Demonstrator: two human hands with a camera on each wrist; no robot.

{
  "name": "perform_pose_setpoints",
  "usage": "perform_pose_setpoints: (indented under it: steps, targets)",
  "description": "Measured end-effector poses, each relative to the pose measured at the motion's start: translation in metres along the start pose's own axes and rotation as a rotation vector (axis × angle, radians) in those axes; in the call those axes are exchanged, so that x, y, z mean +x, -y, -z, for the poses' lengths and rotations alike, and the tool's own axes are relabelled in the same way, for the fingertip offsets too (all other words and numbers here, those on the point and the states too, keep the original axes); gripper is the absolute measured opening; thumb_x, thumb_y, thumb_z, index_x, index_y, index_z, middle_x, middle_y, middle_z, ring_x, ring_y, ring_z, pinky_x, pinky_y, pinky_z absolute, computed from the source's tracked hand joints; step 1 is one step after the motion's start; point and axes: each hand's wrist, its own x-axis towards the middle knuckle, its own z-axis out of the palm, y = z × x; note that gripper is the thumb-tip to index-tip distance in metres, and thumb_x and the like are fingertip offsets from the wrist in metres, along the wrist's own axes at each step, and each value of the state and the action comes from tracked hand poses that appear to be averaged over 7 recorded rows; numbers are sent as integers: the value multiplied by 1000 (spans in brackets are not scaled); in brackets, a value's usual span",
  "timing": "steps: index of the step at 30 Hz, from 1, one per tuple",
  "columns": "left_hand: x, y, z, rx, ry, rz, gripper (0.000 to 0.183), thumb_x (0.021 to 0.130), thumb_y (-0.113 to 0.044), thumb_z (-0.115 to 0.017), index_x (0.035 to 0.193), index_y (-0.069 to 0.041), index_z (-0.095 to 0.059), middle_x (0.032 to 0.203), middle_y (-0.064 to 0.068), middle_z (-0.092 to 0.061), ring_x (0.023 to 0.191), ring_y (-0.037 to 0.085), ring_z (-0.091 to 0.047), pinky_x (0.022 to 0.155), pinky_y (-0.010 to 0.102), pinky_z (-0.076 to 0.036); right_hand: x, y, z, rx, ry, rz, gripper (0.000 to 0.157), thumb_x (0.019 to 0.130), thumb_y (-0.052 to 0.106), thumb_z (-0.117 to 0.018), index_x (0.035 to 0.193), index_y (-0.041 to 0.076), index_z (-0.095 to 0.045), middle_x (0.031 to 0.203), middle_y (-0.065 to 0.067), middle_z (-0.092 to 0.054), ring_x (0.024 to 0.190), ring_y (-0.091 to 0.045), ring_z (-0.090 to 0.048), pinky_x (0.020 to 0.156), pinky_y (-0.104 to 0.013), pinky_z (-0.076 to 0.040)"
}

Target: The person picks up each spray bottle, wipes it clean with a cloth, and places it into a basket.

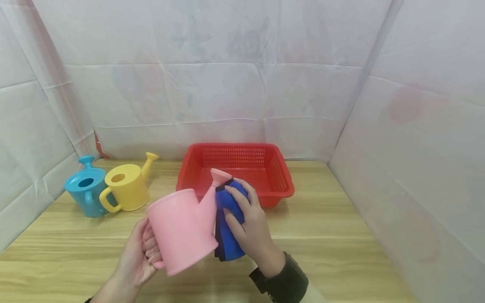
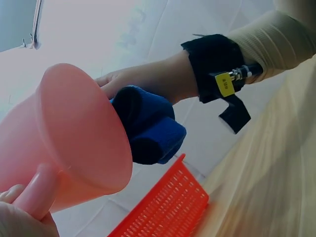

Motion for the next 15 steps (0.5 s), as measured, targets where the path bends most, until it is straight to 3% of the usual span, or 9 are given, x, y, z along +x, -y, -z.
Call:
perform_pose_setpoints:
  steps: [4,7,10,15]
  targets:
    - [-2,1,-5,136,-97,-73,45,103,-35,-17,63,-15,-17,52,-3,-12,43,9,-10,41,21,-8,-2,0,-1,-67,1,14,48,83,3,-63,129,11,-51,137,-14,-39,109,-34,-53,77,-50,-50]
    - [-4,2,-10,304,-198,-184,47,103,-34,-23,61,-13,-21,51,0,-14,43,13,-10,41,26,-6,-3,2,-3,-216,6,71,37,92,23,-56,127,11,-54,135,-16,-40,106,-35,-55,75,-49,-51]
    - [-6,6,-15,466,-272,-314,47,103,-28,-30,61,-10,-24,51,3,-16,43,17,-12,40,31,-7,-5,8,-8,-395,16,136,41,96,39,-45,125,13,-57,133,-19,-43,101,-36,-58,74,-49,-51]
    - [-10,13,-20,666,-289,-487,44,102,-12,-33,59,-6,-26,48,7,-19,41,22,-15,36,34,-14,-13,23,-17,-536,94,172,41,90,32,-59,126,11,-58,130,-23,-44,98,-37,-59,75,-49,-51]
